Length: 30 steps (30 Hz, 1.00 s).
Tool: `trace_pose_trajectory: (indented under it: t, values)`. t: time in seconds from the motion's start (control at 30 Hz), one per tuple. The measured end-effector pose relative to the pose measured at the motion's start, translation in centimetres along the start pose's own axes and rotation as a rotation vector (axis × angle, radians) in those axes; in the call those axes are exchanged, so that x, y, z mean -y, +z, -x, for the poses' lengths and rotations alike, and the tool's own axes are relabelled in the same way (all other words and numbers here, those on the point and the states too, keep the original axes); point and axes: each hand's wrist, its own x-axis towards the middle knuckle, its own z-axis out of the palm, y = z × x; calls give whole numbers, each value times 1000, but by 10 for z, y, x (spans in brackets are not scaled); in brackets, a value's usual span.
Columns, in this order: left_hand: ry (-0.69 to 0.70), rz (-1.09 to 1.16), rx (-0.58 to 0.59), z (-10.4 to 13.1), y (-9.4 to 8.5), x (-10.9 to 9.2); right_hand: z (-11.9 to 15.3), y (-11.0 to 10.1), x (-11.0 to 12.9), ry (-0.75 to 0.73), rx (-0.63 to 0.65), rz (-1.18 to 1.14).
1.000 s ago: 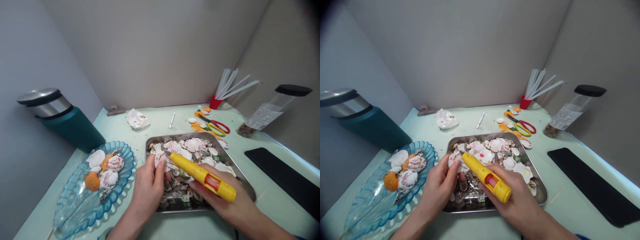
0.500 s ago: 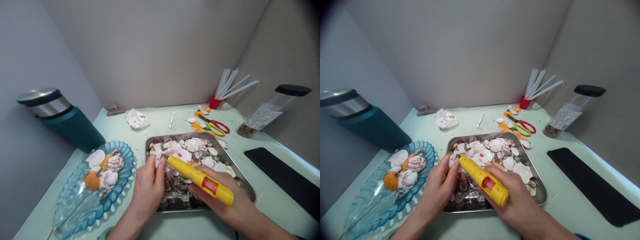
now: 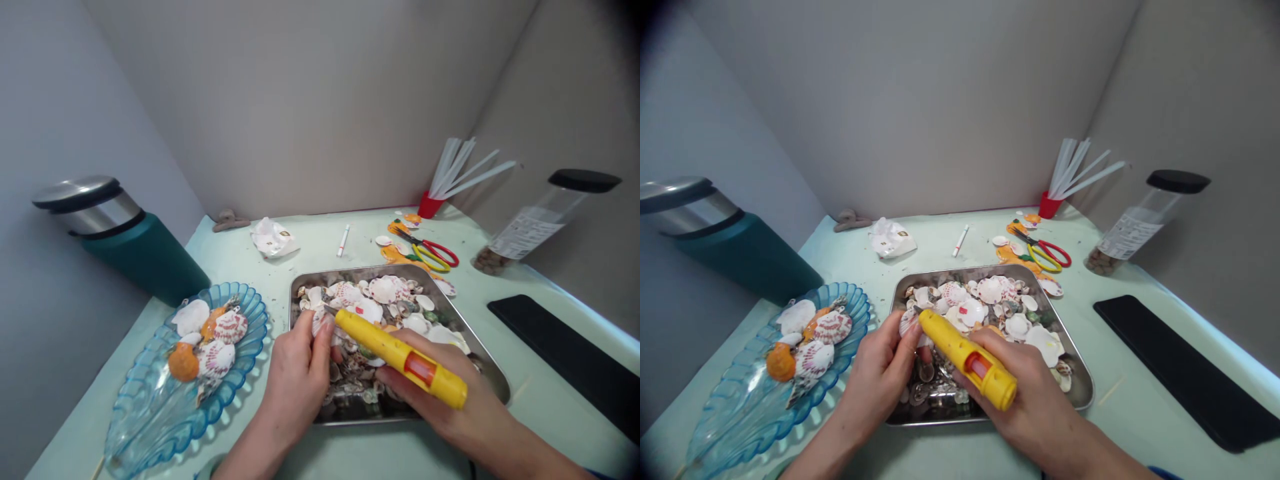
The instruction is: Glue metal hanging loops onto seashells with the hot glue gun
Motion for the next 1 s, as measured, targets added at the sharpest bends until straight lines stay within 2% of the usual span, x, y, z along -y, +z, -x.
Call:
trace_pose_trajectory:
  t: [0.2, 0.33, 0.47, 1.0]
  values:
    - [15, 2, -33, 0, 1, 2, 0, 0, 1, -23, 58, -5]
    - [1, 14, -22, 1, 0, 2, 1, 0, 0, -9, 8, 3]
    - [-1, 3, -20, 0, 0, 2, 2, 0, 0, -13, 39, -3]
    - [13, -15, -19, 0, 0, 2, 3, 2, -3, -45, 2, 65]
